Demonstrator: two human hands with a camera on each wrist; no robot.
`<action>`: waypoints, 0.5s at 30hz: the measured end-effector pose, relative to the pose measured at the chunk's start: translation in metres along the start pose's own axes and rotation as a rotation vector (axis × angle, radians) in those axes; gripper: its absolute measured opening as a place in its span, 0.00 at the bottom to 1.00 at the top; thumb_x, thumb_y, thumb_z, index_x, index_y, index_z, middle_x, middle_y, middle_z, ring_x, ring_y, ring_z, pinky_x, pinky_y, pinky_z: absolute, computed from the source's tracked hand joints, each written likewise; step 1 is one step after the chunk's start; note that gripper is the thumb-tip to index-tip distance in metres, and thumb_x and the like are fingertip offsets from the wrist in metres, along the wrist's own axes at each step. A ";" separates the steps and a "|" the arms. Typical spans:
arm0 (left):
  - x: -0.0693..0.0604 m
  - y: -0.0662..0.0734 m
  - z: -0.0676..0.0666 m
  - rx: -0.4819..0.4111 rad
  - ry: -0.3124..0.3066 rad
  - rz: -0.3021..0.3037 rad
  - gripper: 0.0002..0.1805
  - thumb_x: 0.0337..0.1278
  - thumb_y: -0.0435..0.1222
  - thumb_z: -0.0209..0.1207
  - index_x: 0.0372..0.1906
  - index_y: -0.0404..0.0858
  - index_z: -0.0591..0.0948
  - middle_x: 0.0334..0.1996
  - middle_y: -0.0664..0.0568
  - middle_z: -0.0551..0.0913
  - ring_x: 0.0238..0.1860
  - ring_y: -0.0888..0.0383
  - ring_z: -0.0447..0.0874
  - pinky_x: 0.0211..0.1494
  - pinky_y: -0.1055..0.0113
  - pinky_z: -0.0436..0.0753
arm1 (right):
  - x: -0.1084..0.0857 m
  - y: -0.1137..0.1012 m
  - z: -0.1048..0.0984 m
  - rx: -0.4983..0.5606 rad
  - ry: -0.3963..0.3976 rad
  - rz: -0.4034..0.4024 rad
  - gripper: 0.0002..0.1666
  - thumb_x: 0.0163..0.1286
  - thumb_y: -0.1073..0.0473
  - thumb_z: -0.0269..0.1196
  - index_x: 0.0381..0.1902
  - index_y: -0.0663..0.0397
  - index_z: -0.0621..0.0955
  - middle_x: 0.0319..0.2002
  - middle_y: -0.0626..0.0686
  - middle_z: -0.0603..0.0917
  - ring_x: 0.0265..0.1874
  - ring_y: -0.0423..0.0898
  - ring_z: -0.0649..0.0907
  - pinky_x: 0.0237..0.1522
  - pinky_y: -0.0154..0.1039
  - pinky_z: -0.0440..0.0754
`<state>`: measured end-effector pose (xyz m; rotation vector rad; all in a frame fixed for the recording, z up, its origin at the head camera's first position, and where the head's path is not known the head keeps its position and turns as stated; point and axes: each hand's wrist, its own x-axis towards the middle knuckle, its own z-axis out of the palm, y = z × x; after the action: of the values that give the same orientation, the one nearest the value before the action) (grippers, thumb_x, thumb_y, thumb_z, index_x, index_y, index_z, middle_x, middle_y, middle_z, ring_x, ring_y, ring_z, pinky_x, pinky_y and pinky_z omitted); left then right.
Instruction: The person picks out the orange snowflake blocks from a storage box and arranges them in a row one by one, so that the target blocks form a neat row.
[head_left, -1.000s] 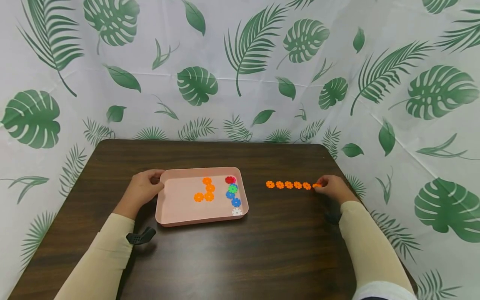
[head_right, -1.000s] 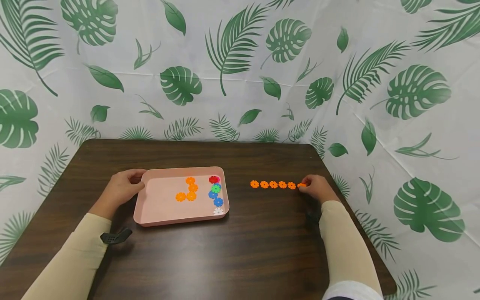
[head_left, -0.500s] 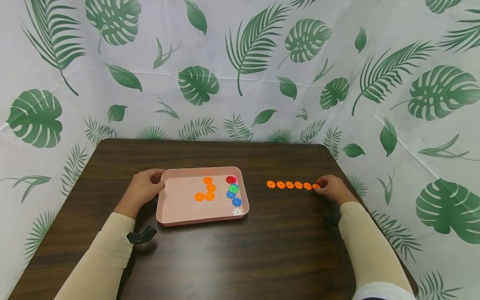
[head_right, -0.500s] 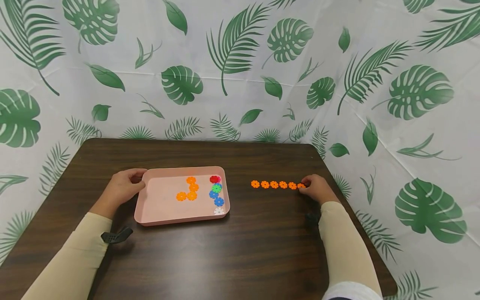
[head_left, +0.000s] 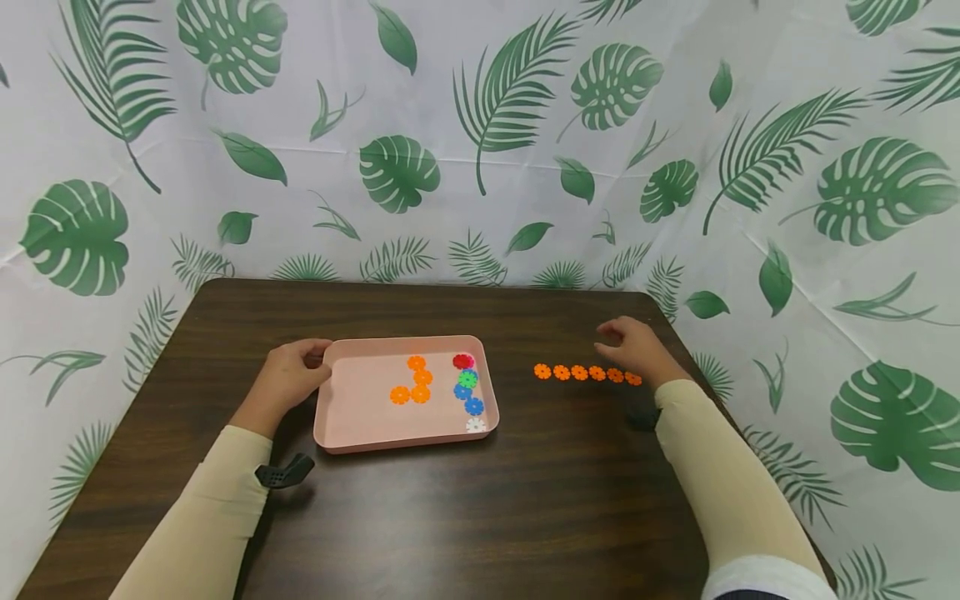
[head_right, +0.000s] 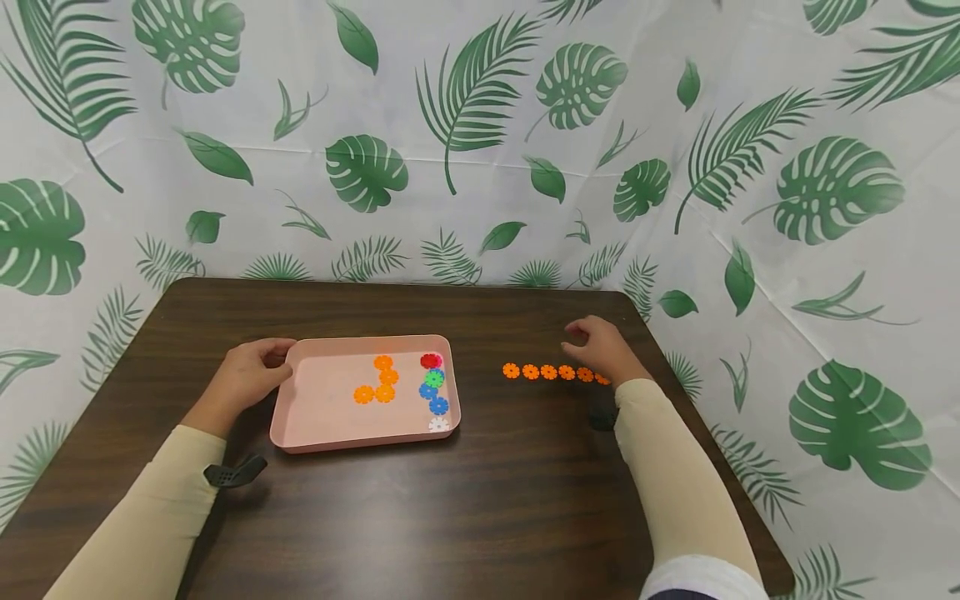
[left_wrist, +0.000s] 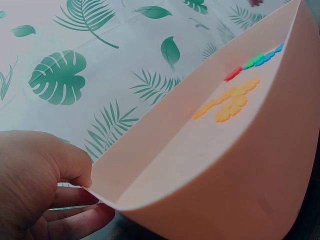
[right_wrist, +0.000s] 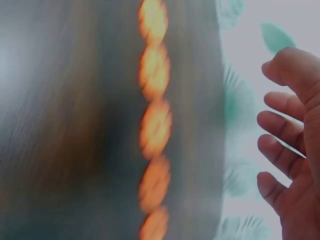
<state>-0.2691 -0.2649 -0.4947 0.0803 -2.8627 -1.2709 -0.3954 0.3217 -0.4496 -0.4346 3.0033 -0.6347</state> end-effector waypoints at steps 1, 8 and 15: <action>0.000 0.000 0.000 0.002 0.000 -0.001 0.30 0.65 0.38 0.57 0.70 0.31 0.75 0.60 0.33 0.81 0.59 0.37 0.80 0.60 0.41 0.81 | 0.005 -0.011 -0.001 0.004 -0.005 -0.025 0.28 0.72 0.52 0.68 0.63 0.61 0.80 0.58 0.61 0.80 0.58 0.62 0.79 0.61 0.63 0.77; 0.002 0.001 -0.001 -0.002 0.002 0.003 0.30 0.64 0.38 0.57 0.70 0.31 0.74 0.60 0.32 0.81 0.58 0.36 0.81 0.61 0.41 0.81 | 0.035 -0.092 0.000 0.020 -0.040 -0.193 0.25 0.70 0.53 0.70 0.61 0.56 0.82 0.58 0.58 0.82 0.58 0.57 0.79 0.64 0.58 0.77; 0.003 -0.004 0.000 0.002 0.003 0.014 0.31 0.64 0.38 0.57 0.70 0.31 0.74 0.59 0.34 0.82 0.58 0.37 0.82 0.60 0.41 0.82 | 0.054 -0.171 0.034 0.005 -0.123 -0.300 0.24 0.67 0.51 0.72 0.58 0.53 0.84 0.55 0.53 0.84 0.56 0.52 0.81 0.64 0.49 0.79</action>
<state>-0.2723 -0.2678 -0.4974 0.0617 -2.8576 -1.2640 -0.3994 0.1435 -0.4107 -0.9007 2.8427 -0.6054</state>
